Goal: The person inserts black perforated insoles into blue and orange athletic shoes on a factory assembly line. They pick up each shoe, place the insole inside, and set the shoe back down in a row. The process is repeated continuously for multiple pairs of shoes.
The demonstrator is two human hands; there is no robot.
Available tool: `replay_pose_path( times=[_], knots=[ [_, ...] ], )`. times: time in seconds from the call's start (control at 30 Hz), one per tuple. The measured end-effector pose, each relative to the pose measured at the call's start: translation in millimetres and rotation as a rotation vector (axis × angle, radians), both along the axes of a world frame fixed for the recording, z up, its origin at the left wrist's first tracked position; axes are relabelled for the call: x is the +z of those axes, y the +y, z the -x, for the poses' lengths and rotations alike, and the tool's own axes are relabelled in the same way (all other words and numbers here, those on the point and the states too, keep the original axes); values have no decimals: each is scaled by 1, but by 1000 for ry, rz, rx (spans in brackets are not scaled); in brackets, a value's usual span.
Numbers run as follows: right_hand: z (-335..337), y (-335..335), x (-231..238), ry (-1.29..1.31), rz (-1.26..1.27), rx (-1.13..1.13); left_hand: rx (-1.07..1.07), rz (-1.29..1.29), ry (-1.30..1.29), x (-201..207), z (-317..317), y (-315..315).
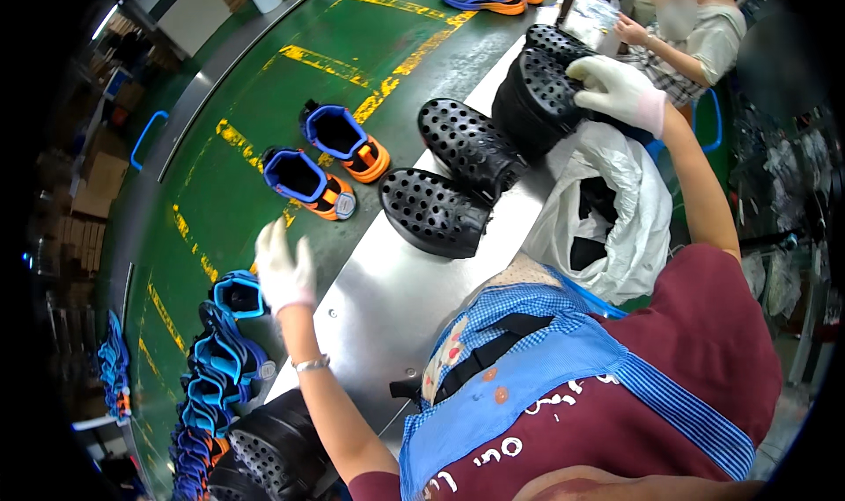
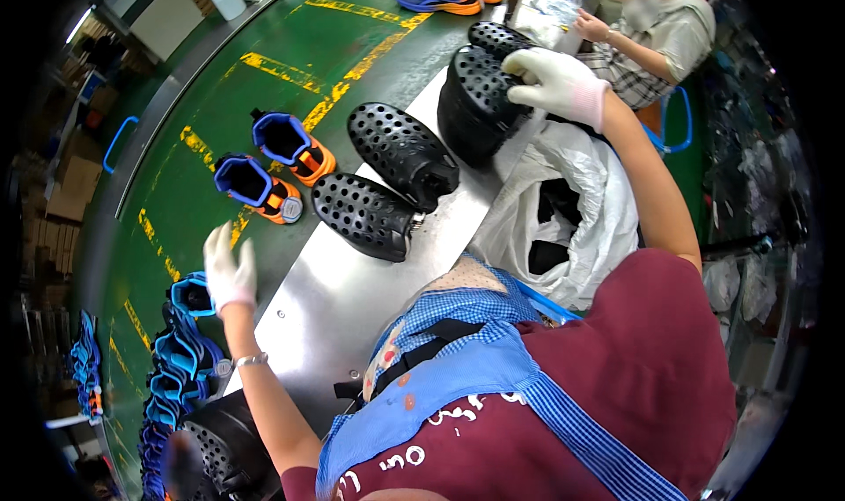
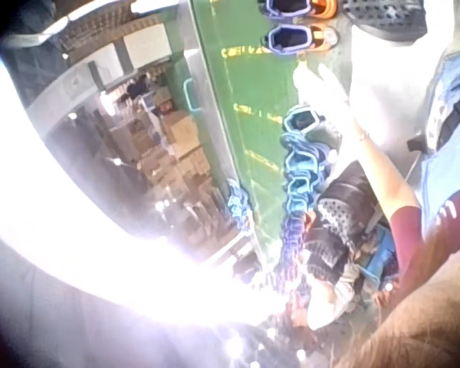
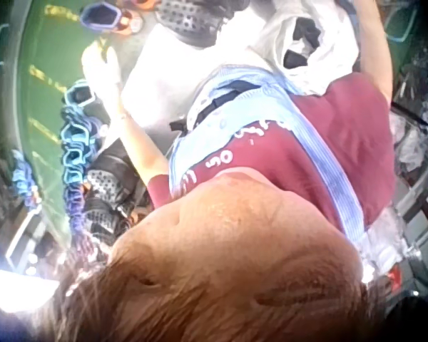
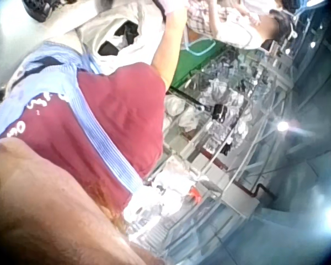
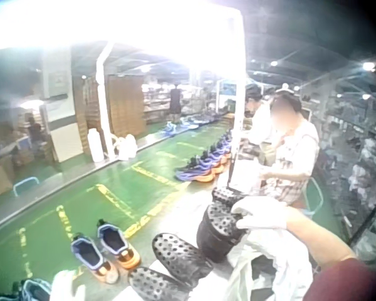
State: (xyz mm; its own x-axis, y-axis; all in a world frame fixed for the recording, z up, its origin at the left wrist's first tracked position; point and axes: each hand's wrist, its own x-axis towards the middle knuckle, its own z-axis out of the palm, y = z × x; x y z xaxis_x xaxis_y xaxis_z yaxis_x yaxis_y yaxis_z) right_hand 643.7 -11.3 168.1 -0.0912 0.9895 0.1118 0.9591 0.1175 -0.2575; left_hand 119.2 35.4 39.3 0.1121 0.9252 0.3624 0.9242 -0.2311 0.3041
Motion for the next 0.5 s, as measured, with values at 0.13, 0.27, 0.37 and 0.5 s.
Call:
replay_pose_path(
  times=[0.13, 0.27, 0.37, 0.5],
  knots=[
    [16, 0, 8, 96, 56, 52, -108, 160, -73, -7, -35, 30],
    [-8, 4, -13, 100, 61, 109, -181, 238, -199, -32, -40, 54],
    [-66, 14, -58, 248, 33, 116, -3, 381, -130, -34, -42, 54],
    [-80, 13, -50, 295, 204, -49, -27, 519, -26, -12, -53, 41]
  ],
)
